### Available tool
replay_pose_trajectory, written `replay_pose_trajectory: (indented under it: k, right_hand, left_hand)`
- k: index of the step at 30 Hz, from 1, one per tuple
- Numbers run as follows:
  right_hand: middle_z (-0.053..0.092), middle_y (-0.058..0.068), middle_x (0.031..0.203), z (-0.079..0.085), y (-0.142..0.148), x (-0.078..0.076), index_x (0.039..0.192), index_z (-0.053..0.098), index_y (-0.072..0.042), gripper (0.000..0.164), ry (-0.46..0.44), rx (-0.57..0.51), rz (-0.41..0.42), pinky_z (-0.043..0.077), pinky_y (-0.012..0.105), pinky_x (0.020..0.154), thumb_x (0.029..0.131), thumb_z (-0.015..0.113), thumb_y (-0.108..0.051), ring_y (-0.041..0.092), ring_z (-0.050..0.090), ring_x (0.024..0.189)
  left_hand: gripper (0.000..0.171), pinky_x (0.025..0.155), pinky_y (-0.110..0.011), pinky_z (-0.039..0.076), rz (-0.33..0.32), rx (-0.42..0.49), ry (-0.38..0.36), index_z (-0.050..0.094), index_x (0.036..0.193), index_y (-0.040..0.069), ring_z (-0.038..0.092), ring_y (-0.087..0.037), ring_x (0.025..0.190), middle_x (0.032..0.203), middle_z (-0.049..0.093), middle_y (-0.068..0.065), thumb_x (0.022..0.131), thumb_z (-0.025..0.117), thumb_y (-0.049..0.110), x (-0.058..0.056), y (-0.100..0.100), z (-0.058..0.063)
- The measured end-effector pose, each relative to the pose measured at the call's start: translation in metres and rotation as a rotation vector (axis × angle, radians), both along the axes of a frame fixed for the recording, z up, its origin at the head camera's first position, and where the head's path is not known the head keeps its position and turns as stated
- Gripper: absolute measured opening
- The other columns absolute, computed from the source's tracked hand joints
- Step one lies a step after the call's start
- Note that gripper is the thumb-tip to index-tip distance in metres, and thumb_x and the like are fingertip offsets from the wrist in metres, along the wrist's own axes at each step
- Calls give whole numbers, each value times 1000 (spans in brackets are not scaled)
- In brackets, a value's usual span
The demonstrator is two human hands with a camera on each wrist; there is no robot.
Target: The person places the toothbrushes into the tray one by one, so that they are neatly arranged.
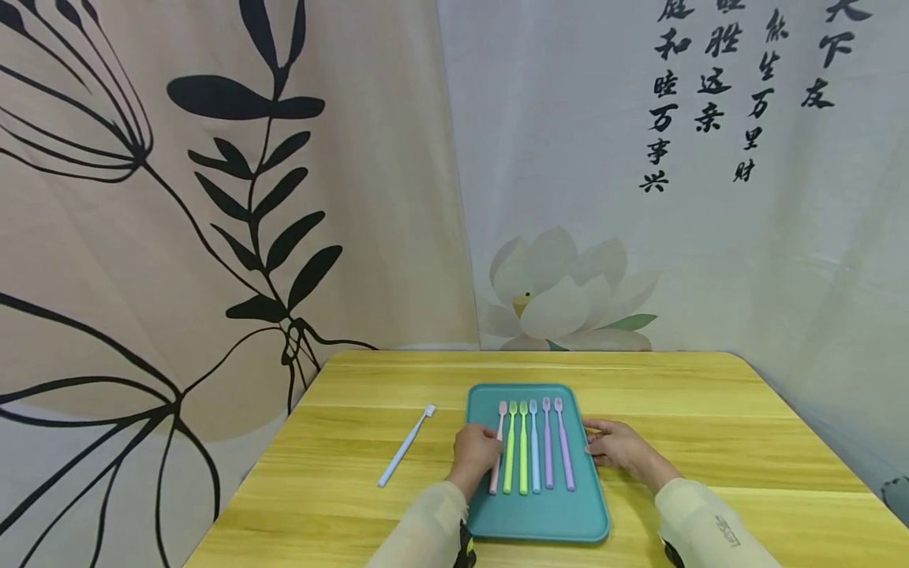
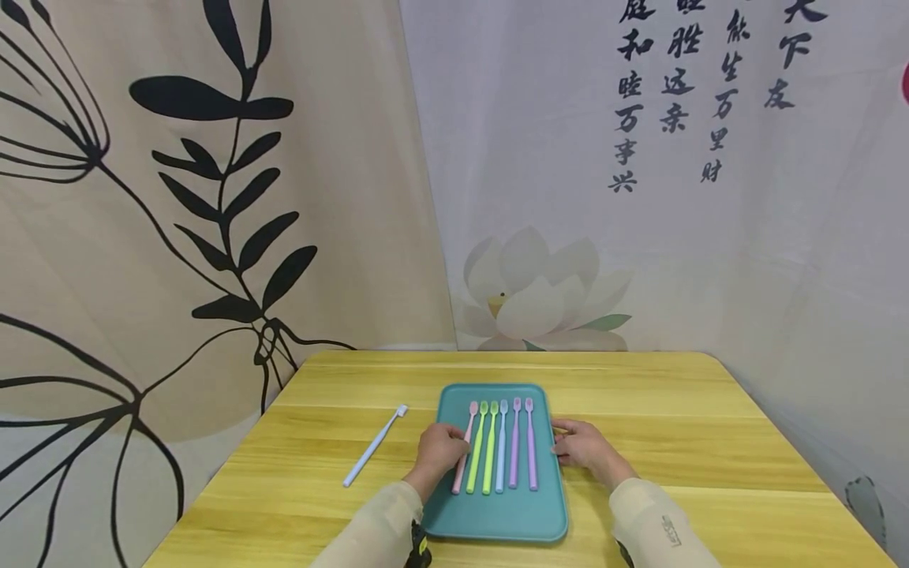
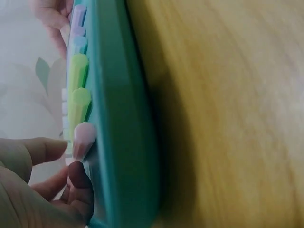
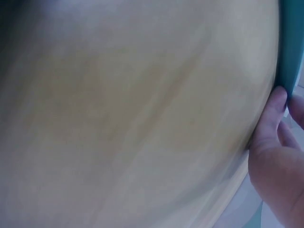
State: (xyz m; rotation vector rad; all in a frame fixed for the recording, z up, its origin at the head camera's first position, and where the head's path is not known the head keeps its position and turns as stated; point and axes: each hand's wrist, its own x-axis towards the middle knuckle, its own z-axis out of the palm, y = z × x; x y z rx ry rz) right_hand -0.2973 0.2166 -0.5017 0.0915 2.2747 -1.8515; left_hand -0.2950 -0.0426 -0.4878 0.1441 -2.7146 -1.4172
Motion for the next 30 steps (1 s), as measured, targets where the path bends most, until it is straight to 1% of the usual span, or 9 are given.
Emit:
replay_pose_trajectory:
  k: [3, 8, 10, 15, 22, 28, 30]
  right_hand:
    - [52, 19, 103, 0, 0, -1, 145, 36, 13, 61, -1, 4, -3, 55, 37, 78, 90, 60, 11, 23, 57, 90]
    - [52, 18, 103, 0, 0, -1, 145, 36, 13, 61, -5, 2, -4, 55, 37, 78, 90, 60, 11, 23, 57, 90]
    - [52, 18, 103, 0, 0, -1, 146, 35, 13, 62, -9, 0, -3, 55, 37, 78, 90, 60, 11, 23, 57, 90]
    - [52, 18, 103, 0, 0, -1, 146, 35, 14, 61, -5, 1, 1, 55, 36, 78, 90, 60, 11, 23, 57, 89]
    - [51, 18, 103, 1, -1, 0, 145, 36, 14, 60, -2, 1, -3, 55, 37, 78, 90, 59, 11, 23, 57, 89]
    - [52, 17, 103, 1, -1, 0, 145, 37, 13, 60, -4, 14, -10, 55, 37, 77, 90, 60, 11, 22, 57, 88]
    - [52, 17, 103, 1, -2, 0, 145, 37, 13, 60, -6, 19, -12, 55, 37, 77, 89, 60, 10, 22, 58, 88]
  left_hand:
    - [14, 66, -38, 55, -15, -12, 27, 72, 94, -2, 60, -21, 75, 83, 64, -7, 82, 72, 5, -2, -3, 1]
    - [17, 65, -39, 53, -35, -50, 125, 73, 93, -2, 61, -23, 76, 85, 68, -9, 80, 74, 7, -6, -12, 5]
    - [17, 64, -39, 53, -32, -42, 144, 73, 93, -2, 61, -24, 76, 86, 69, -10, 79, 73, 7, -8, -15, 7]
    - [19, 63, -38, 53, -22, -9, 142, 74, 96, -2, 62, -23, 75, 88, 69, -10, 79, 74, 7, -13, -25, 9]
    - [27, 70, -40, 54, -45, 45, 100, 73, 106, -3, 63, -25, 84, 98, 70, -11, 83, 75, 11, -17, -37, 8]
    - [30, 64, -35, 52, -83, 103, 84, 70, 112, -5, 58, -21, 76, 96, 67, -11, 87, 74, 11, -22, -51, 6]
    - [31, 62, -34, 52, -99, 112, 91, 70, 112, -6, 58, -20, 74, 95, 66, -12, 87, 74, 10, -24, -57, 6]
